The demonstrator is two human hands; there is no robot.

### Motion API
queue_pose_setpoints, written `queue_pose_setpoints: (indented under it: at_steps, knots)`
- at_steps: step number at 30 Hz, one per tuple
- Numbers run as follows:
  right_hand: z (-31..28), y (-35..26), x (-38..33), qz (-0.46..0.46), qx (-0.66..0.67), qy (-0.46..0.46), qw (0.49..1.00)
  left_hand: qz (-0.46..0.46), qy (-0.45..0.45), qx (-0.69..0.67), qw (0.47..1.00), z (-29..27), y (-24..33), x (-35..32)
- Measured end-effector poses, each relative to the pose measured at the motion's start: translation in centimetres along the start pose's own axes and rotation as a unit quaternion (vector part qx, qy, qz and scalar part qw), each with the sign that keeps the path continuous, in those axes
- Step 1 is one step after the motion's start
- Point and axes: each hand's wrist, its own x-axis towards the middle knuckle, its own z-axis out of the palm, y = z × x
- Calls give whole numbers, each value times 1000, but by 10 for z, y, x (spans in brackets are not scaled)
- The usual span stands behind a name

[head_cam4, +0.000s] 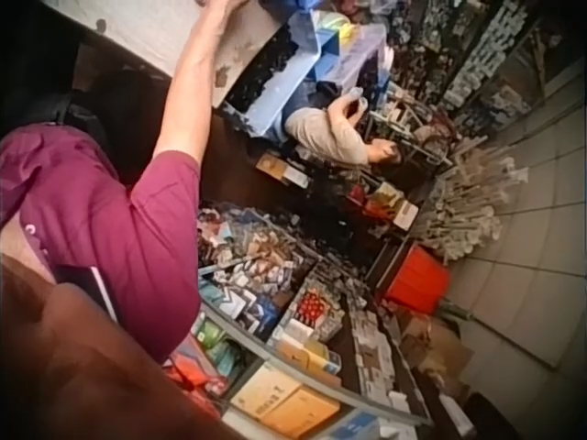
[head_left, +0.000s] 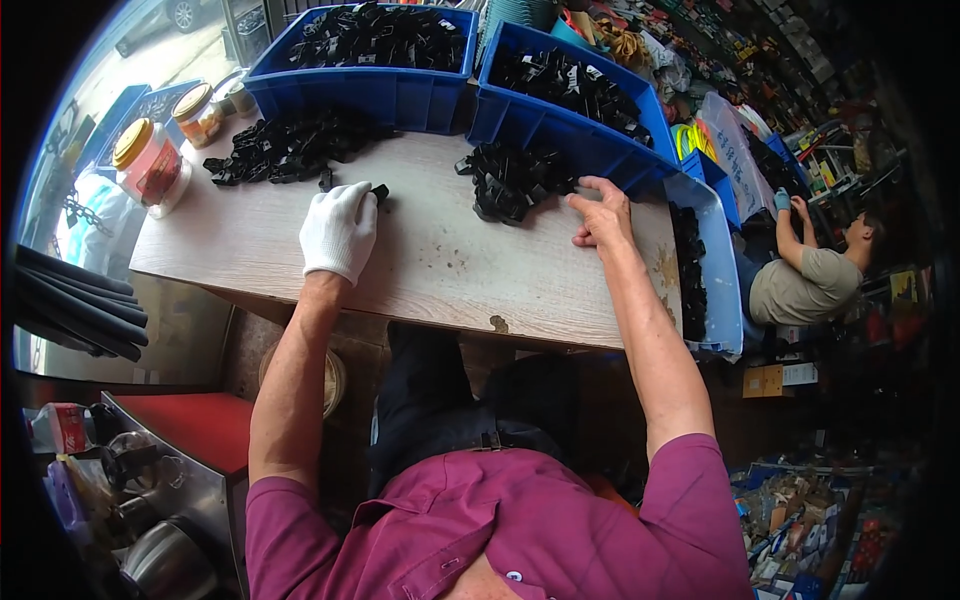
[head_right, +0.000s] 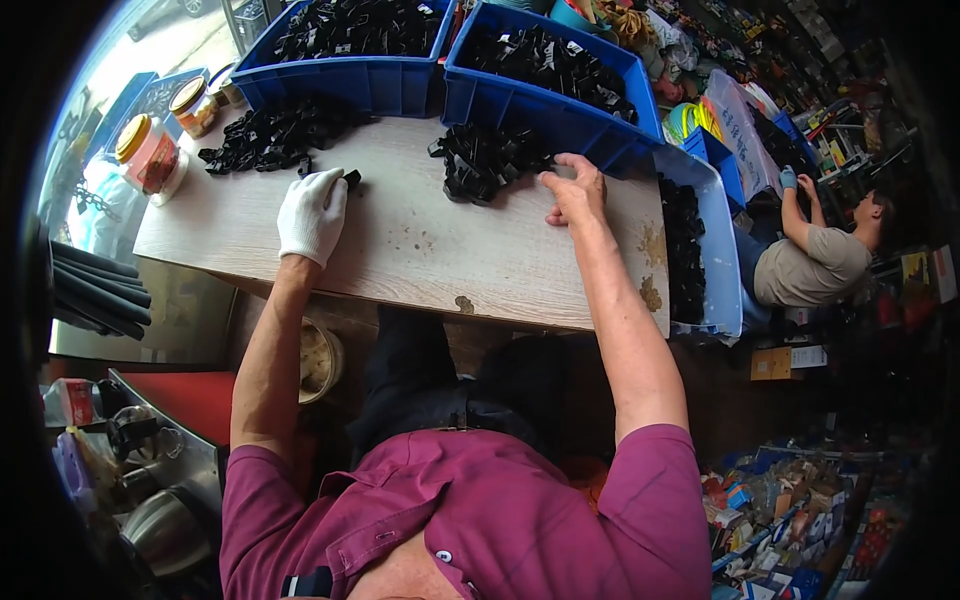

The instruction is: Inspecting and sorting small black plastic components on a workbench into different groups or bins.

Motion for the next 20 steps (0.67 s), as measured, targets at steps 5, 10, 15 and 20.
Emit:
queue_pose_setpoints:
  at_steps: [5,10,15,20]
  knots:
    - [10,-8,3,-29,-73,6,997,83,-23,51,995,-2,15,-2]
    - [15,0,12,-57,-133,10,989,93,-42,65,993,-2,18,-1]
    - [12,3,12,-13,-122,5,992,93,-47,76,992,2,13,-2]
    - [-1,14,8,47,31,-23,998,86,-50,75,992,12,10,1]
